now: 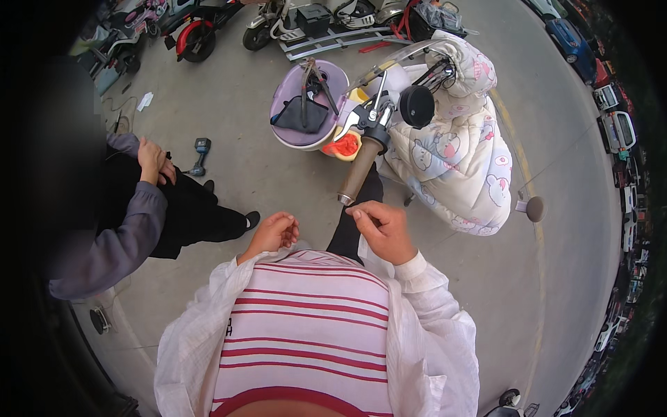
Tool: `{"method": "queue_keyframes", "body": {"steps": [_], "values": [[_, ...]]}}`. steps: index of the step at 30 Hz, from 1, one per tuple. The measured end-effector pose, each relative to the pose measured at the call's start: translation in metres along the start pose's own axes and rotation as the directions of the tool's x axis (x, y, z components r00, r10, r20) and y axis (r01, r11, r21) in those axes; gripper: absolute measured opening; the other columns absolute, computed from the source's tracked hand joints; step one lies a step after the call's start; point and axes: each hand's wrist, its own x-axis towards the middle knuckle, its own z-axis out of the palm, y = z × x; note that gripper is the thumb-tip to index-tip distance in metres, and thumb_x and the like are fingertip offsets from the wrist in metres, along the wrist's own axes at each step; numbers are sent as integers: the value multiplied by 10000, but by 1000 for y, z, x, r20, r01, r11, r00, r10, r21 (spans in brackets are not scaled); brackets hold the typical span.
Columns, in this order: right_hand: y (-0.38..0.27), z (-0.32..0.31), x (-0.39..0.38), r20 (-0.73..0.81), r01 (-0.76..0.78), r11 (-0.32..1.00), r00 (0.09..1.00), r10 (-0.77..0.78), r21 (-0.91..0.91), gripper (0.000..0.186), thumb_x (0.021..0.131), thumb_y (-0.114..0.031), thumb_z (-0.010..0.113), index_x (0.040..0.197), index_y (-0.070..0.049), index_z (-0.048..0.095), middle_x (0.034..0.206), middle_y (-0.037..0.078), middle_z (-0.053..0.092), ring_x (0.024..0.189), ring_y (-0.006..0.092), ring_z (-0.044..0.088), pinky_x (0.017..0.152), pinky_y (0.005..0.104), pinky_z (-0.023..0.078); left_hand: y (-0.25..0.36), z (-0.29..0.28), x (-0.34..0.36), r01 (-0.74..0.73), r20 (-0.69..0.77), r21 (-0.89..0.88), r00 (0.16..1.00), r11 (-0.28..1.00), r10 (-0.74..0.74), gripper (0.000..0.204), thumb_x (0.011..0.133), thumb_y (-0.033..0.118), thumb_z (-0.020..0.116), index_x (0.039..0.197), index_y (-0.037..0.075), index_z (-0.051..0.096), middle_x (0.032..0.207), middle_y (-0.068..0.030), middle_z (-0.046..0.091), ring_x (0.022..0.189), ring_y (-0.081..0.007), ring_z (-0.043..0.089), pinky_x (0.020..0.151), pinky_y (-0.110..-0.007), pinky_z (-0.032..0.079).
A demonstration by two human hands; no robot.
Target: The person uses pliers to adjust a component on the scooter's handlebar, then retrieves a lubricant can and sprays the handlebar mechanism. They repeatedly test the handlebar grip and lever movement after applying the lubricant.
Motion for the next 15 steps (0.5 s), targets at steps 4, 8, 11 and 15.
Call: {"method": "queue_keyframes", "body": {"steps": [4,8,11,15], "values": [[1,-26,3,119,-387,762,916,384,519,290,946,-275,564,910,2,641,618,-12,492,550,55,401,507,209,317,3,-5,-4,-30,6,23,1000,999,30,201,962,229,487,917,49,564,670,-34,566,501,-92,490,449,-225,373],[0,-48,16,488,-413,390,865,-114,823,502,911,-444,556,971,53,581,647,33,524,522,81,438,489,209,338,16,5,-3,-100,54,99,994,990,95,205,957,238,502,920,48,566,603,-15,528,449,-67,419,407,-221,314],[8,-41,15,326,-292,147,862,-388,945,553,911,-511,528,944,39,564,617,54,497,485,112,455,442,233,369,18,22,-2,-110,66,135,993,985,102,201,950,240,514,924,49,570,592,-10,514,435,-59,381,399,-221,288],[-10,-43,20,211,-160,331,969,-124,930,599,906,-580,496,1043,3,525,722,84,533,496,146,486,449,244,413,14,23,-6,-82,87,144,994,986,70,192,942,235,528,925,49,576,595,-11,511,446,-58,380,405,-214,282]]}}
